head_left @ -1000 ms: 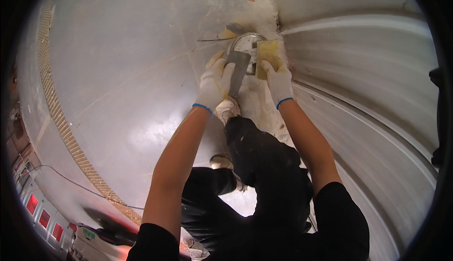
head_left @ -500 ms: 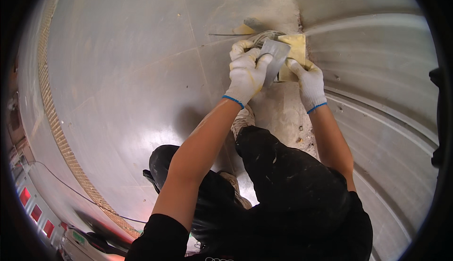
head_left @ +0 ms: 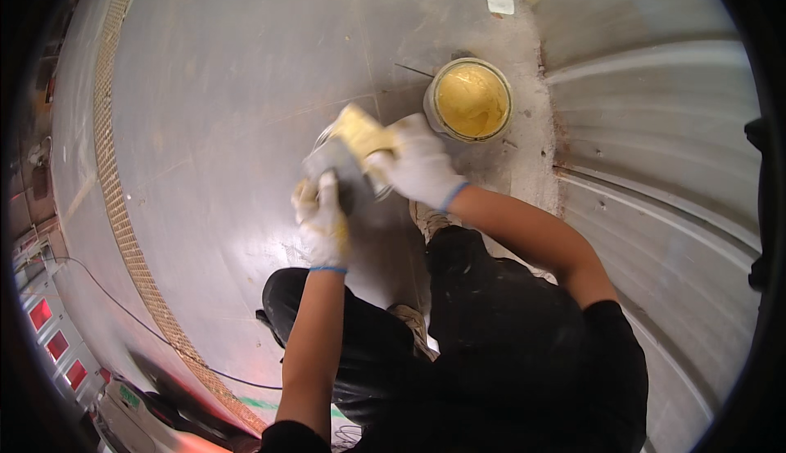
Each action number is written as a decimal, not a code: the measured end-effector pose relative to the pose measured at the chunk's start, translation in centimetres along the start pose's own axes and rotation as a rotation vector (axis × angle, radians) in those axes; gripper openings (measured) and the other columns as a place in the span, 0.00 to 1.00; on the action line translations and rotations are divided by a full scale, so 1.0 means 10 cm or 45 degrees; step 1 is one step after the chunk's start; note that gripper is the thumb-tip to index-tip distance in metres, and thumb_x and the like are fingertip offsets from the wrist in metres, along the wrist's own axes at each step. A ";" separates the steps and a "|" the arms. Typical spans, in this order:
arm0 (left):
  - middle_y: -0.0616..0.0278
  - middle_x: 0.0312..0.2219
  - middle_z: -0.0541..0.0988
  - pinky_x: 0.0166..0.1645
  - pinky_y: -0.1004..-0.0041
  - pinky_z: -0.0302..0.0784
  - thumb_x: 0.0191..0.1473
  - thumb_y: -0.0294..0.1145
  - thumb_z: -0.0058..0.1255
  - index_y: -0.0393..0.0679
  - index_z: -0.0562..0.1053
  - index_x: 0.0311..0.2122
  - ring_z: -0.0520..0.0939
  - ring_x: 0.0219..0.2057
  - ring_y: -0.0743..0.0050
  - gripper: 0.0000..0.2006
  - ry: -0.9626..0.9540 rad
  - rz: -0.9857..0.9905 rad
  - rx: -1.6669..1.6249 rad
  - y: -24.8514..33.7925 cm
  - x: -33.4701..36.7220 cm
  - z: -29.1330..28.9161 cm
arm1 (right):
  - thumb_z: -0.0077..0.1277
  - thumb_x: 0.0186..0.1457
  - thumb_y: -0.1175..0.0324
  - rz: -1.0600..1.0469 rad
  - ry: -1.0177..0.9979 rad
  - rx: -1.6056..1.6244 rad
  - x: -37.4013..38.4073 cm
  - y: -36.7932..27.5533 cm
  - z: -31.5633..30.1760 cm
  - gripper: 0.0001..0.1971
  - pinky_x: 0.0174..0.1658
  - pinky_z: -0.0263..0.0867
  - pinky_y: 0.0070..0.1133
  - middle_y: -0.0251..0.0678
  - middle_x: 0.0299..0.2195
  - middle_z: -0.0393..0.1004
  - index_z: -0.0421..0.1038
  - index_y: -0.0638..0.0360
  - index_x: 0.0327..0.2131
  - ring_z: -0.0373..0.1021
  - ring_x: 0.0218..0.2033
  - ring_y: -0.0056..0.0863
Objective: The person inspects a white car's front bumper, then uses a pneumatic tool to clean the area. They mix a yellow body filler in a can and apply it to the bumper with a spreader, smoothing the surface.
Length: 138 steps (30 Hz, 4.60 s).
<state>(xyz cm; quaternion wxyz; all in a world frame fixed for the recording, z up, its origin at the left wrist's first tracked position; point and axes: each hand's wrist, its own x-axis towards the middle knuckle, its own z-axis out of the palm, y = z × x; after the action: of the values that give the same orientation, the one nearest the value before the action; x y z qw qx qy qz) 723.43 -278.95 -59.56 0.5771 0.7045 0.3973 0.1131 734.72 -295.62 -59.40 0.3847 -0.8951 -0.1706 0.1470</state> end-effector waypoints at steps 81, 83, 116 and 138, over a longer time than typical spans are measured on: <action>0.50 0.60 0.72 0.58 0.52 0.73 0.51 0.31 0.59 0.41 0.76 0.33 0.76 0.57 0.45 0.07 -0.752 1.387 0.705 -0.16 -0.52 1.23 | 0.49 0.54 0.71 -0.193 0.032 -1.028 0.48 1.15 -0.77 0.10 0.37 0.74 0.42 0.49 0.31 0.82 0.81 0.57 0.33 0.79 0.32 0.49; 0.51 0.61 0.72 0.53 0.54 0.77 0.51 0.32 0.59 0.41 0.76 0.33 0.78 0.52 0.47 0.07 -0.795 1.259 0.655 -0.20 -0.55 1.24 | 0.48 0.55 0.70 -0.134 0.003 -1.072 0.56 1.22 -0.66 0.10 0.36 0.74 0.42 0.48 0.32 0.82 0.81 0.57 0.33 0.79 0.32 0.49; 0.61 0.43 0.78 0.50 0.55 0.73 0.44 0.29 0.64 0.48 0.80 0.33 0.78 0.46 0.54 0.08 -0.806 1.586 0.362 -0.08 -0.34 1.40 | 0.54 0.51 0.66 0.228 -0.136 -0.893 0.23 1.13 -1.15 0.12 0.47 0.74 0.39 0.50 0.34 0.81 0.83 0.51 0.39 0.78 0.40 0.50; 0.60 0.44 0.78 0.49 0.55 0.70 0.50 0.33 0.56 0.49 0.81 0.42 0.77 0.45 0.51 0.12 -0.502 1.037 0.446 -0.37 -1.00 1.71 | 0.49 0.55 0.70 -0.461 -0.049 -1.193 0.22 0.98 -0.62 0.07 0.30 0.74 0.38 0.43 0.25 0.79 0.78 0.54 0.34 0.78 0.27 0.44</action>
<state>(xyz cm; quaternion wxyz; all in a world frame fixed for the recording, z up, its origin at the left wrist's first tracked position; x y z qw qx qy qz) 725.84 -298.17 -65.17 0.4229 0.8973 -0.0145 0.1255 741.03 -305.00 -62.83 -0.0424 -0.9249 -0.3778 0.0020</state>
